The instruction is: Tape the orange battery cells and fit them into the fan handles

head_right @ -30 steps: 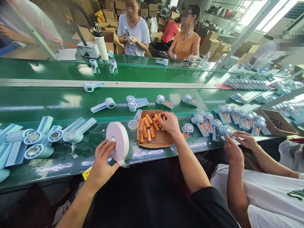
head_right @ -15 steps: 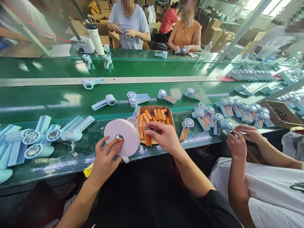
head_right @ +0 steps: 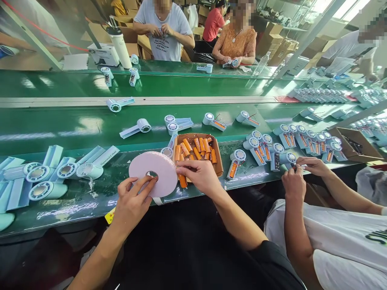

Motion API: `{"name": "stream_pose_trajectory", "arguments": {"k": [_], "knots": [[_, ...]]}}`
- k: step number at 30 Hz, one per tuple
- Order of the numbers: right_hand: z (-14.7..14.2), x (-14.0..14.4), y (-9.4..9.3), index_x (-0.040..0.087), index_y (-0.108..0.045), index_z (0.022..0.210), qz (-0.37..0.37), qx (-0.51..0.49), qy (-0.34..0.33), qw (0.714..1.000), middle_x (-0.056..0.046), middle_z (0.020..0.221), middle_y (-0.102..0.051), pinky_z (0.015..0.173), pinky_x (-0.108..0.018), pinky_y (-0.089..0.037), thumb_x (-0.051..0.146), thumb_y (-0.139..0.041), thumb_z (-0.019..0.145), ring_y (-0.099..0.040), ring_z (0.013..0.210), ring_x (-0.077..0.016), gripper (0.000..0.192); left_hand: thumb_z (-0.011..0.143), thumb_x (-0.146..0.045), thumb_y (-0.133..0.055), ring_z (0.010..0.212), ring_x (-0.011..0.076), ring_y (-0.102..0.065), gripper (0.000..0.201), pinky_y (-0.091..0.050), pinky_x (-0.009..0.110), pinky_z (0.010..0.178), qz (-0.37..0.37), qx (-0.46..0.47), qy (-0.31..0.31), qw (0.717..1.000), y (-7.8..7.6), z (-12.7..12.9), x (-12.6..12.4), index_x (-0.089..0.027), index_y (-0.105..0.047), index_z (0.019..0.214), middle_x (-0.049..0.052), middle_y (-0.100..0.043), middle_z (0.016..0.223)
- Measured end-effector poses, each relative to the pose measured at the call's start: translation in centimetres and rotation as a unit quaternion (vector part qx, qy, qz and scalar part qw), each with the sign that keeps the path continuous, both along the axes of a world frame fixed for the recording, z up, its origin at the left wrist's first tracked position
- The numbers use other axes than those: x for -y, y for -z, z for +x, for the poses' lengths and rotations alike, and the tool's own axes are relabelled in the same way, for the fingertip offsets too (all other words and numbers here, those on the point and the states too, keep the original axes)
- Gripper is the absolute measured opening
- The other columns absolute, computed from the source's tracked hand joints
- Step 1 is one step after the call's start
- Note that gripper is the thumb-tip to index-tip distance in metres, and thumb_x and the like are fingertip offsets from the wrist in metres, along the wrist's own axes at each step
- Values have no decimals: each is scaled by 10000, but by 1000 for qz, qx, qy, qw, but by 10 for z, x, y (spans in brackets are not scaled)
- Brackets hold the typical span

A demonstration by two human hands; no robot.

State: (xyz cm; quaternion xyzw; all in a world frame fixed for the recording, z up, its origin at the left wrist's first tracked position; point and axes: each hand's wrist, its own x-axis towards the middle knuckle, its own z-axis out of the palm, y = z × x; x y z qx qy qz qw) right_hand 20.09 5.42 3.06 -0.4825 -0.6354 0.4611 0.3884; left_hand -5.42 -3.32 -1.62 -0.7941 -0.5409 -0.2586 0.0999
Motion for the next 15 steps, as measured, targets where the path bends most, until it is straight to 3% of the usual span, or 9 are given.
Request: {"name": "stream_pose_trajectory", "arguments": {"k": [3, 5, 7, 10, 13, 15], "knots": [[4, -3, 7, 251, -823, 1192, -75, -57, -71, 993, -40, 1023, -837, 871, -384, -656, 486, -876, 787, -791, 933, -250, 472, 891, -31, -631, 1094, 311, -535, 558, -491, 439, 987, 17, -6, -18, 1000, -5, -1, 0, -283, -719, 1381, 35, -781, 1242], [6, -7, 13, 237, -767, 1279, -128, -97, -129, 979, -7, 904, -814, 805, -355, -649, 450, -912, 747, -777, 835, -212, 592, 889, -14, -625, 1060, 301, -527, 549, -476, 427, 966, 30, -8, -21, 999, -9, 0, -2, -278, -728, 1360, 26, -789, 1206], [0, -7, 21, 229, -734, 1284, -142, -147, -123, 971, 44, 733, -751, 743, -318, -625, 411, -930, 727, -744, 722, -177, 617, 893, -16, -626, 1043, 299, -508, 545, -451, 442, 1001, 41, -5, -27, 999, -12, 3, -3, -276, -722, 1362, 28, -792, 1178], [-26, 4, 33, 272, -653, 1311, -85, -276, 15, 957, 59, 727, -742, 776, -324, -620, 426, -931, 735, -745, 731, -172, 658, 920, -134, -693, 1059, 316, -480, 474, -352, 523, 1105, 68, -2, -69, 995, -9, 12, -5, -260, -707, 1377, 62, -783, 1163], [-60, 24, 44, 357, -500, 1369, -24, -400, 182, 898, -14, 1068, -815, 940, -421, -622, 451, -907, 787, -784, 991, -212, 716, 919, -417, -775, 1074, 332, -477, 497, -321, 535, 1076, 88, 13, -96, 991, 1, 27, -4, -208, -711, 1365, 123, -752, 1112], [-76, 35, 49, 383, -444, 1352, -7, -435, 239, 868, -39, 1214, -793, 1016, -474, -602, 423, -911, 798, -770, 1112, -226, 726, 904, -559, -768, 1059, 329, -491, 581, -347, 502, 1008, 81, 33, -98, 991, 8, 39, -2, -176, -726, 1339, 145, -723, 1051]]}}
